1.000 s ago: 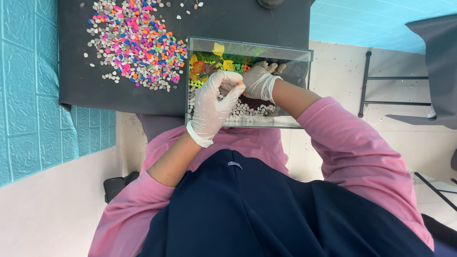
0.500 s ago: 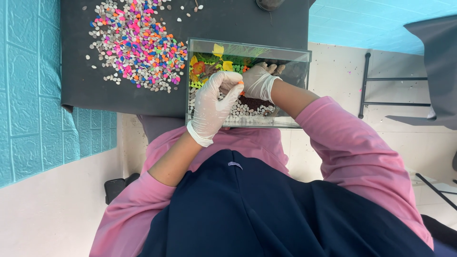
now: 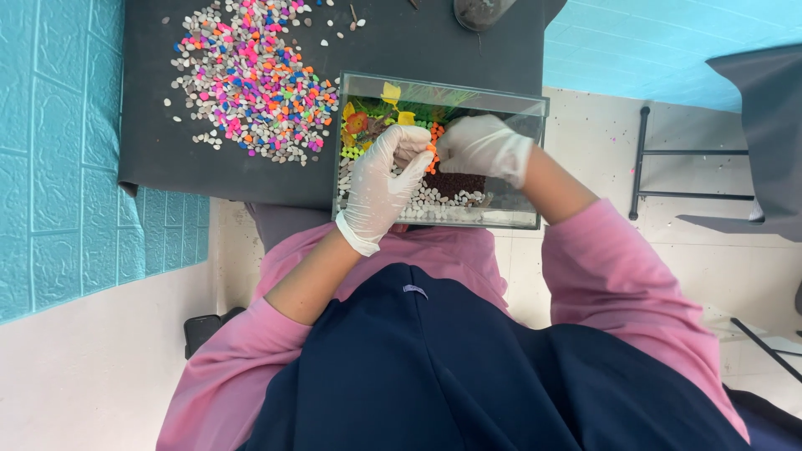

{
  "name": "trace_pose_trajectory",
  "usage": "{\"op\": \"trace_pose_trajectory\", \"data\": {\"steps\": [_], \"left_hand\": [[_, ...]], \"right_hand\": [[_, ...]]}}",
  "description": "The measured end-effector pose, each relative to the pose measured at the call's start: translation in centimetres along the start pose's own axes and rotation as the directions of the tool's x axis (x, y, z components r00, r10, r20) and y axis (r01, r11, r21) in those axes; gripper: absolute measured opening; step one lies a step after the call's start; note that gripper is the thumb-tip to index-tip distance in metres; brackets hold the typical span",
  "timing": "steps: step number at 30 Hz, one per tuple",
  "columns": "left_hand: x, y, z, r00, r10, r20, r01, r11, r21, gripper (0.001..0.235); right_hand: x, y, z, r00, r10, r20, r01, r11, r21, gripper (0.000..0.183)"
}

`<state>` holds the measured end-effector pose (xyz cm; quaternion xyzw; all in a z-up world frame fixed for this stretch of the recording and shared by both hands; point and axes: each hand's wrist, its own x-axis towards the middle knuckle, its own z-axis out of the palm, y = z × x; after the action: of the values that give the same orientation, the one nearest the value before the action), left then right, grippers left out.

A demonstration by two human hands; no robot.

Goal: Arranging small decorative stones inside a glass aquarium to create a layered pattern.

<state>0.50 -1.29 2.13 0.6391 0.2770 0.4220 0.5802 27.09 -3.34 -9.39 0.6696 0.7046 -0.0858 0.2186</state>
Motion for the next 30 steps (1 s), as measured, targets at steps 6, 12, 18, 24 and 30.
{"op": "trace_pose_trajectory", "data": {"steps": [6, 12, 18, 24, 30], "left_hand": [[0.0, 0.0, 0.1, 0.999, -0.016, 0.040, 0.016, 1.000, 0.003, 0.018], [0.0, 0.4, 0.0, 0.996, 0.021, 0.082, -0.024, 0.999, 0.044, 0.020], [0.0, 0.3, 0.1, 0.997, -0.038, 0.071, 0.038, 0.999, 0.009, 0.022], [0.1, -0.2, 0.0, 0.997, -0.046, 0.068, 0.044, 0.999, 0.031, 0.021], [0.0, -0.6, -0.1, 0.998, -0.014, 0.062, 0.009, 0.997, 0.079, 0.022]], "right_hand": [[-10.1, -3.6, -17.4, 0.969, 0.216, -0.119, 0.041, 0.331, 0.943, 0.010], [-11.1, -4.7, -17.6, 0.968, 0.152, -0.200, 0.140, 0.333, 0.932, 0.014], [-10.3, -3.7, -18.6, 0.989, 0.107, -0.106, 0.052, 0.424, 0.904, 0.008], [-4.3, -1.8, -9.1, 0.978, -0.169, -0.126, 0.189, 0.966, 0.176, 0.010], [-1.4, -3.5, -6.7, 0.969, -0.158, -0.190, 0.184, 0.975, 0.128, 0.009]]}}
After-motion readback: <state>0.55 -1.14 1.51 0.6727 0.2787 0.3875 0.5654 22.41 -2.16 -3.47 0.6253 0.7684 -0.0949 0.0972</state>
